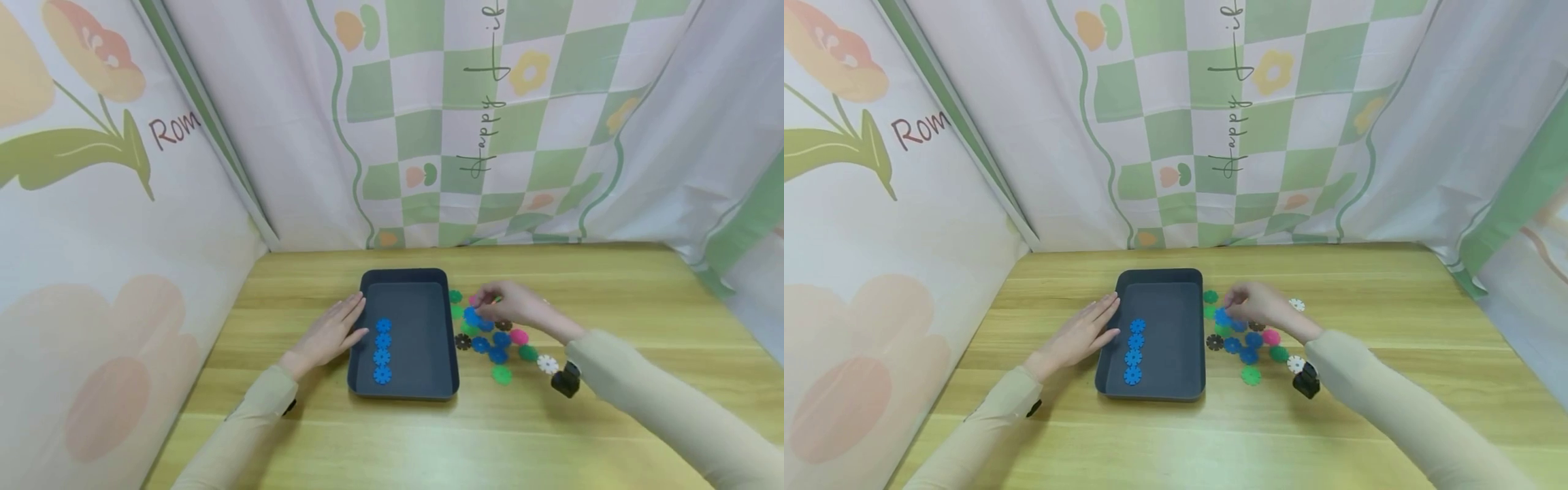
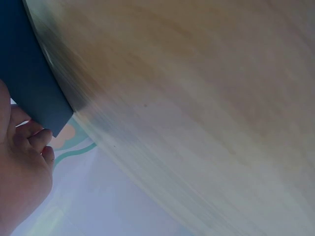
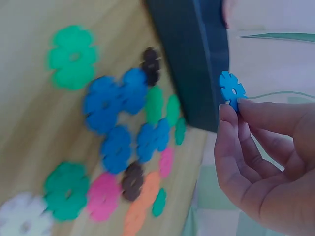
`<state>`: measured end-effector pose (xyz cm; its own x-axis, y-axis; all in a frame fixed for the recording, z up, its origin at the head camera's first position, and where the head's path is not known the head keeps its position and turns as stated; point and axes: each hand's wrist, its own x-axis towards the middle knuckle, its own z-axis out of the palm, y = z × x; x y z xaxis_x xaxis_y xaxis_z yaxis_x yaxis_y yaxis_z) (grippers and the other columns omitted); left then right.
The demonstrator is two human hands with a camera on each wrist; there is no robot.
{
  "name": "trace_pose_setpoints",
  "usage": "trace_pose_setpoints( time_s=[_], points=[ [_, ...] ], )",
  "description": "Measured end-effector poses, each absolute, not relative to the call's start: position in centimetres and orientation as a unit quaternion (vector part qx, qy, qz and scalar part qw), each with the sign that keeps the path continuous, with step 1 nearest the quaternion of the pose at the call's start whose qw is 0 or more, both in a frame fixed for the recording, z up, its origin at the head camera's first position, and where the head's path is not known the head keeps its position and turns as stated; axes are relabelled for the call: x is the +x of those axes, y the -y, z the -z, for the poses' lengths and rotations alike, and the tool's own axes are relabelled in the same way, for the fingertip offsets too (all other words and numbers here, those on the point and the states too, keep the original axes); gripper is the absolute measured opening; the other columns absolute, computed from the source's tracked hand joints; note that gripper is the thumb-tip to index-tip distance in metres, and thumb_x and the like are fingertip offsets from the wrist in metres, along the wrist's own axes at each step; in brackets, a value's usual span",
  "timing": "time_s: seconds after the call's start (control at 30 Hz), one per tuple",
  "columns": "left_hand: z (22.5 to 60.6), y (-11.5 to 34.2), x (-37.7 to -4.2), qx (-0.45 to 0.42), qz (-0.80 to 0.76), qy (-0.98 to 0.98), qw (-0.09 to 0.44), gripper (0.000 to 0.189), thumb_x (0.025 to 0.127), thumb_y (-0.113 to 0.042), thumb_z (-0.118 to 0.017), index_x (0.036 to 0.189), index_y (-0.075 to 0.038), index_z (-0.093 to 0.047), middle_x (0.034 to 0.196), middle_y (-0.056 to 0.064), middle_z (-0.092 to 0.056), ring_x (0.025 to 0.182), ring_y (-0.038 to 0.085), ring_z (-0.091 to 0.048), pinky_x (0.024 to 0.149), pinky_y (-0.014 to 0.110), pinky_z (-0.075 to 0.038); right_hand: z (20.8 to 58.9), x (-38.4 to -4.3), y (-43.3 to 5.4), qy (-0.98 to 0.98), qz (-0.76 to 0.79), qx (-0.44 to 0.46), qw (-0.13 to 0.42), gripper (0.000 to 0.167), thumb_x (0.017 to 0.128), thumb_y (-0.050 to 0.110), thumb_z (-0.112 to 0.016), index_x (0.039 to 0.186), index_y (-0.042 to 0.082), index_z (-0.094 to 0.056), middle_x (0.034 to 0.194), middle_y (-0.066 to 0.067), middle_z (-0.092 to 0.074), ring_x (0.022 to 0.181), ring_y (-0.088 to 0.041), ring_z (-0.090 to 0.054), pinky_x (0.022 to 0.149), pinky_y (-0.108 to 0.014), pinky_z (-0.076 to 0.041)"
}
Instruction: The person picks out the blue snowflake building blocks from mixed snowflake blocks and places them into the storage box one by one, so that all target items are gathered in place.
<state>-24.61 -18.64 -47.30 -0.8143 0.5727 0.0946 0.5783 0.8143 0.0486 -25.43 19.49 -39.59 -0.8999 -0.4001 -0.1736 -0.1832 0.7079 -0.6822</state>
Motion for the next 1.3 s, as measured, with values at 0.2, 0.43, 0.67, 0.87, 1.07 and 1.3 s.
trace_pose_setpoints(
  time_s=[0.2,0.43,0.67,0.87,1.07,1.3],
  points=[
    [47.4,18.8,-24.7,-0.302,0.034,0.952,0.031,0.068,0.105,-0.045,-0.042,0.156,-0.002,-0.027,0.164,0.015,-0.025,0.152,0.027,-0.028,0.124,0.044,-0.029,39.5,-27.2,-16.3,-0.907,0.358,-0.172,0.142,0.015,0.095,0.016,-0.063,0.105,0.007,-0.07,0.098,-0.01,-0.072,0.086,-0.026,-0.07,0.076,-0.038,-0.06],
    [47.6,18.8,-24.9,-0.303,0.022,0.952,0.032,0.068,0.106,-0.046,-0.04,0.156,-0.002,-0.026,0.165,0.014,-0.024,0.152,0.027,-0.028,0.124,0.043,-0.029,39.6,-28.9,-12.3,-0.894,0.388,-0.171,0.147,0.015,0.096,0.013,-0.063,0.105,0.004,-0.07,0.099,-0.013,-0.073,0.09,-0.031,-0.071,0.081,-0.042,-0.061],
    [47.7,18.9,-25.0,-0.305,0.028,0.951,0.039,0.067,0.106,-0.046,-0.04,0.156,-0.003,-0.027,0.164,0.014,-0.025,0.152,0.026,-0.029,0.124,0.042,-0.029,40.6,-30.4,-9.5,-0.882,0.409,-0.184,0.148,0.015,0.095,0.011,-0.064,0.104,0.001,-0.07,0.097,-0.016,-0.073,0.086,-0.025,-0.071,0.08,-0.039,-0.062],
    [47.6,18.8,-25.0,-0.305,0.03,0.951,0.046,0.067,0.105,-0.045,-0.042,0.155,-0.002,-0.029,0.164,0.015,-0.028,0.151,0.026,-0.031,0.124,0.042,-0.03,41.4,-30.9,-7.5,-0.878,0.419,-0.169,0.154,0.012,0.094,0.008,-0.065,0.101,-0.001,-0.071,0.096,-0.017,-0.074,0.086,-0.028,-0.072,0.082,-0.042,-0.062],
    [47.5,18.8,-24.9,-0.304,0.031,0.951,0.04,0.067,0.106,-0.045,-0.042,0.155,-0.002,-0.028,0.164,0.014,-0.026,0.152,0.026,-0.03,0.124,0.043,-0.029,42.6,-31.5,-6.1,-0.884,0.413,-0.149,0.158,0.011,0.093,0.008,-0.066,0.098,0.0,-0.072,0.092,-0.015,-0.074,0.083,-0.027,-0.073,0.079,-0.039,-0.063],
    [47.6,18.9,-25.0,-0.306,0.034,0.95,0.044,0.066,0.106,-0.044,-0.042,0.155,-0.002,-0.029,0.163,0.015,-0.028,0.151,0.026,-0.031,0.124,0.043,-0.03,43.7,-31.9,-4.8,-0.895,0.4,-0.13,0.149,0.007,0.09,0.006,-0.068,0.09,0.0,-0.073,0.082,-0.012,-0.073,0.075,-0.023,-0.073,0.069,-0.031,-0.063]
  ],
)
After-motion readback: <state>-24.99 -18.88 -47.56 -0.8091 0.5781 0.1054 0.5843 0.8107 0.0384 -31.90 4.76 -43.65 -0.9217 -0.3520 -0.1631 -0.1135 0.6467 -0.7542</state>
